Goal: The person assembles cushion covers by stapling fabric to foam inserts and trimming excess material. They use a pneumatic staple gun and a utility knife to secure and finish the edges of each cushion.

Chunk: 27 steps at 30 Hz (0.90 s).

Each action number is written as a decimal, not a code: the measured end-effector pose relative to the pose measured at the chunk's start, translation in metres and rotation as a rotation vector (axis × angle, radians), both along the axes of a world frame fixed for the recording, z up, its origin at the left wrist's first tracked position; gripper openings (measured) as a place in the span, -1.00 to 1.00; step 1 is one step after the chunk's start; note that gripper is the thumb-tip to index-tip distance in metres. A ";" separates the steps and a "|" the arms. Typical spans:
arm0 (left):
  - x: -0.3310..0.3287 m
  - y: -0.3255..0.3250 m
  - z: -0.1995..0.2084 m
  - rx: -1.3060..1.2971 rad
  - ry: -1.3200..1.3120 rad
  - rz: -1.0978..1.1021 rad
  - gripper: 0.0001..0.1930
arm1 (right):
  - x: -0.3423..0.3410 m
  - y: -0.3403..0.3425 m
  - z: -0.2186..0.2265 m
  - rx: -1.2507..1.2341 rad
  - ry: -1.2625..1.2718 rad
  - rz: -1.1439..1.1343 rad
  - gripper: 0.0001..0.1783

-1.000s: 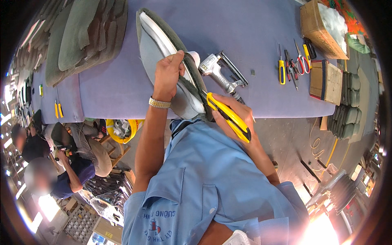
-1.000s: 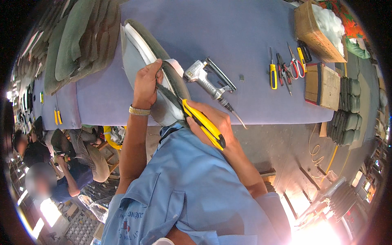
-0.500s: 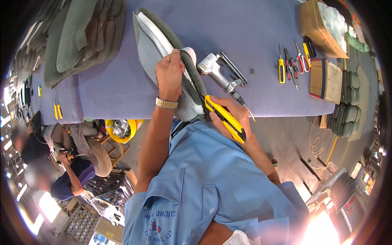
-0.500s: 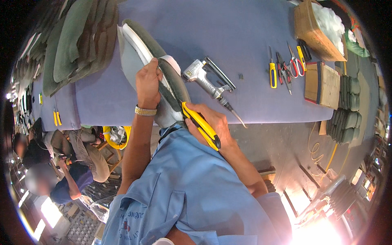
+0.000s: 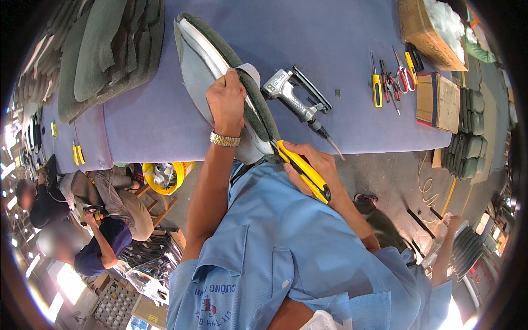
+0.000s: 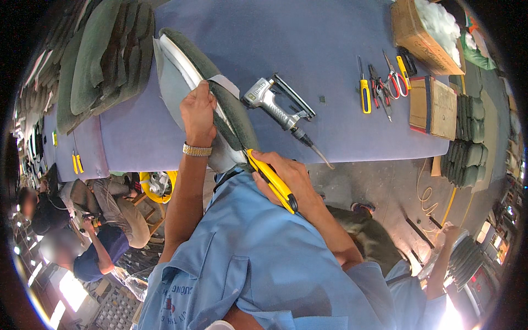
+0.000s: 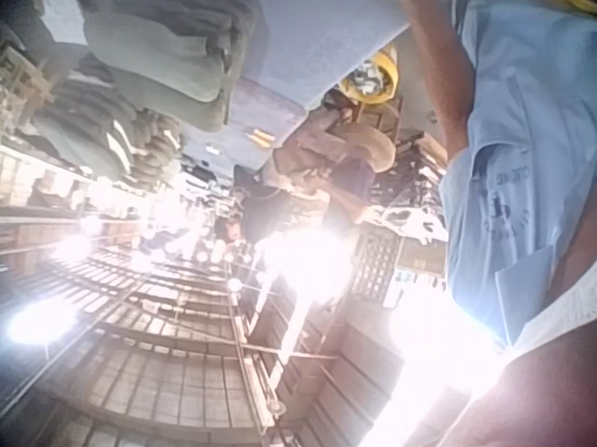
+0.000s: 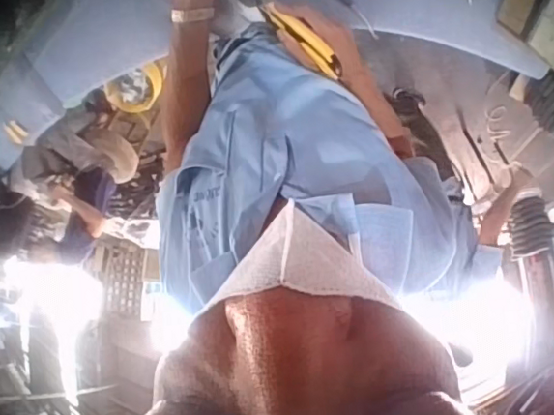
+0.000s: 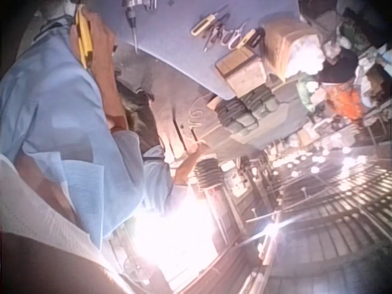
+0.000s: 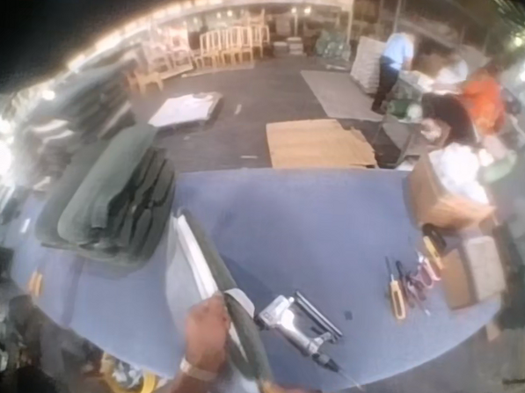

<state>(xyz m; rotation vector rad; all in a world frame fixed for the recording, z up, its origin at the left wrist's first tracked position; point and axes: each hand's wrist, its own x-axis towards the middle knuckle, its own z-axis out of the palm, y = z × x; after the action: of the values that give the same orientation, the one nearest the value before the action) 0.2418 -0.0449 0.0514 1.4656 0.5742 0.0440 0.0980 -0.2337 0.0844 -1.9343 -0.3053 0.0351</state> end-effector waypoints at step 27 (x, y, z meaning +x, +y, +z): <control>-0.014 0.026 -0.007 0.087 -0.098 -0.261 -0.50 | 0.103 -0.158 -0.117 -0.594 0.364 -0.503 -0.44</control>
<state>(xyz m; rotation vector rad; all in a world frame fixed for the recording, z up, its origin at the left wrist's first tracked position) 0.2276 -0.0189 0.0444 1.6034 0.3013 -0.0641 0.2009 -0.3916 -0.0329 -2.4842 0.4921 0.1577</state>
